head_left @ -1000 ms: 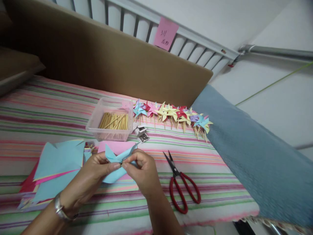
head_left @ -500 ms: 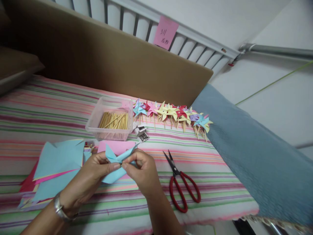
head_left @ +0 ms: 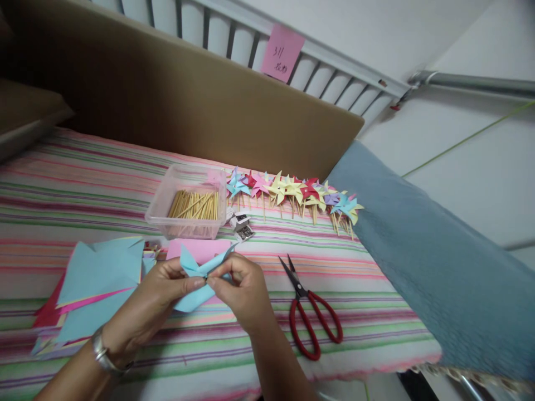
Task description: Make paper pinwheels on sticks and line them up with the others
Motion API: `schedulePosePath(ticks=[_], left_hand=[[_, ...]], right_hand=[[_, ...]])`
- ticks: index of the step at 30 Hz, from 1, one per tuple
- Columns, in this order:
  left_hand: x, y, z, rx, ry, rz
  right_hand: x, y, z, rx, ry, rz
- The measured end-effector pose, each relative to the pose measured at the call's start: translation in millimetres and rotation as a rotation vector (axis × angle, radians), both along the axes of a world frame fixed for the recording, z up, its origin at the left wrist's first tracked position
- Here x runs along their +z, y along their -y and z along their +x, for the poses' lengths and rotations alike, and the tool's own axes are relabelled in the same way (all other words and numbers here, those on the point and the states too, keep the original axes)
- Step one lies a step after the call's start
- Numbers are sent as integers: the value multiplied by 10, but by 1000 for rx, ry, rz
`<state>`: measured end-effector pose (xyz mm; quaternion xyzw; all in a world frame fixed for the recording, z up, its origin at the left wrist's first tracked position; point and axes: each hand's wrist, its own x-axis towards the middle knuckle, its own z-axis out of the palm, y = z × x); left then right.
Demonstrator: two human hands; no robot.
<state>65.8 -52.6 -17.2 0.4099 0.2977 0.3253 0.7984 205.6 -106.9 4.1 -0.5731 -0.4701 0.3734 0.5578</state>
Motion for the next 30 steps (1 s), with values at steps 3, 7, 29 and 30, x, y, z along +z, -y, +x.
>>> schedulePosePath(ticks=[3,7,29,30], left_hand=[[-10,6,-4,-9,6,-6],[-18,2,13,0,-9,-1],[29,14,38,100,-51,41],[20,15,37,99,-48,39]], right_hand=[[-1,0,-5,2,9,5],[-14,4,-15,-18,33,4],[-46,18,-47,-47,76,16],[-59,17,-59,-47,56,16]])
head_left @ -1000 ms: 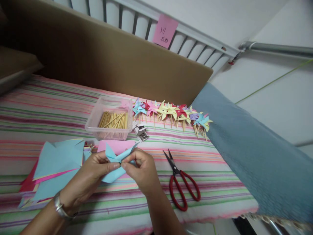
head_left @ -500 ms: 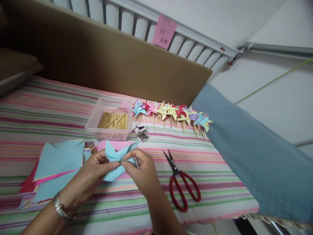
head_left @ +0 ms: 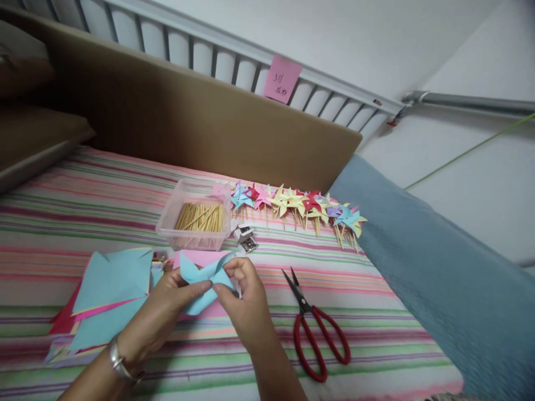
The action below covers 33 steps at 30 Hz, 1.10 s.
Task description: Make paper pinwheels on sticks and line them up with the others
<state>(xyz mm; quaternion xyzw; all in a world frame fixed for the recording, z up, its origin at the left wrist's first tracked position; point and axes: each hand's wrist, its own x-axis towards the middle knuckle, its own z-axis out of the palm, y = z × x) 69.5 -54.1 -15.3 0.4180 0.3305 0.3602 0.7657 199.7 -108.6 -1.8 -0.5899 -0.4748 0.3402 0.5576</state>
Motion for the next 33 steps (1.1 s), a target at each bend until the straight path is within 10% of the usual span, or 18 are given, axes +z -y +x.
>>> schedulePosePath(ticks=[15,33], left_hand=[[60,10,38,-82,79,-64],[58,-7,-3,151,-93,38]], right_hand=[[-51,-12,-4,-27,-76,-54],[-118,-18,9,83,-171,-68]])
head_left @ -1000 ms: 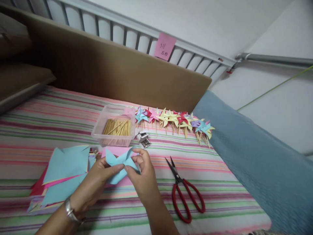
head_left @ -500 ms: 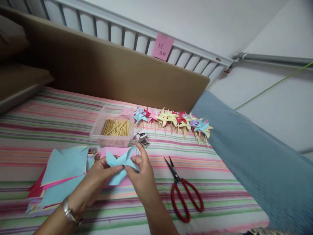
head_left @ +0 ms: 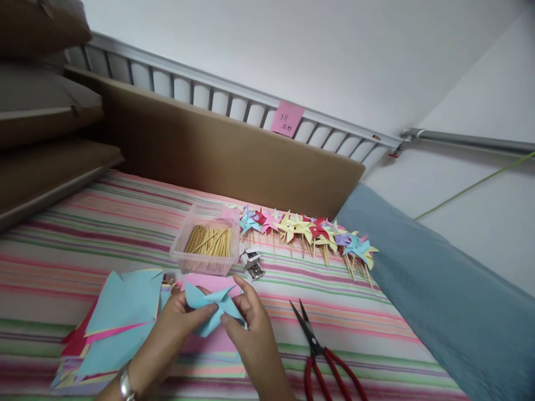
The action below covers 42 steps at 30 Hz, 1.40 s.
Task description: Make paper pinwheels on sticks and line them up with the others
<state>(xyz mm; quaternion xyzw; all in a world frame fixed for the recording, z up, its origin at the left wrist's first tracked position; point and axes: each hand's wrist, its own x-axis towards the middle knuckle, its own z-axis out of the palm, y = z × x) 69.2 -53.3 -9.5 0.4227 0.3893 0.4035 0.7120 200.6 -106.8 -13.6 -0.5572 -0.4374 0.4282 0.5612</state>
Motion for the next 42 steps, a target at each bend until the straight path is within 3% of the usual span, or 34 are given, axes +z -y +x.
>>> schedulePosePath(ticks=[4,11,21,28,42], left_hand=[[30,-37,-32,-20,122,-32],[1,-58,-17,28,326,-225],[43,38,70,-63,272,-249],[-118,26,96,-62,255,-236],[-77,7,86,-30,191,-188]], right_hand=[[-27,-27,7,22,-40,53],[-54,-80,31,-108,5,26],[-59,-73,0,-233,196,102],[-105,-38,-2,-275,463,237],[-90,-37,27,-199,510,281]])
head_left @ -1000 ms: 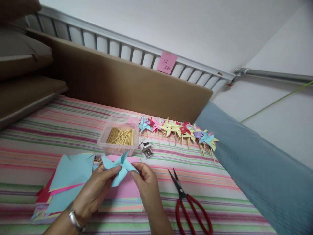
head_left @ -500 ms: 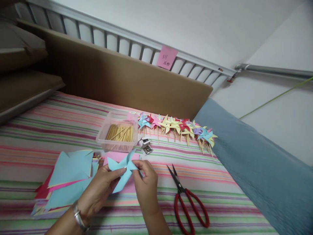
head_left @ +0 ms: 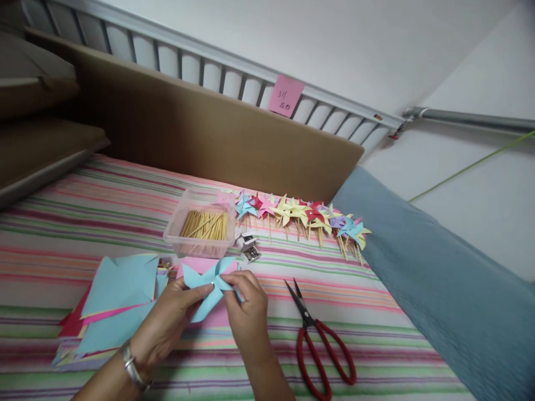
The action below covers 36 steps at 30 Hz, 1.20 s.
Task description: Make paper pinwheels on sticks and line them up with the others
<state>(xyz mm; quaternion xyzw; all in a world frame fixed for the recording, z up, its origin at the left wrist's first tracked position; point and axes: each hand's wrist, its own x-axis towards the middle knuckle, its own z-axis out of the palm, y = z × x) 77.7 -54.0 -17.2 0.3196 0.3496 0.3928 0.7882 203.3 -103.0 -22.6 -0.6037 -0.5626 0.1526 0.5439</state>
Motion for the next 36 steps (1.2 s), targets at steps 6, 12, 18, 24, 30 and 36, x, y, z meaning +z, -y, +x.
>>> schedulePosePath(ticks=[6,12,18,24,30,36], left_hand=[[-80,-77,-106,108,-510,455],[-172,-43,-144,149,-747,1234],[-189,-28,-154,123,-863,1563],[-188,-21,-142,158,-889,1590],[-196,-2,-101,180,-766,1391],[-95,-22,-64,127,-560,640]], right_hand=[[48,-3,29,58,-285,-3],[65,15,-80,103,-658,-92],[-50,-31,-126,43,-747,-214],[-56,-39,-116,20,-752,-226],[-14,-28,-140,12,-800,-207],[24,-38,-61,12,-727,-155]])
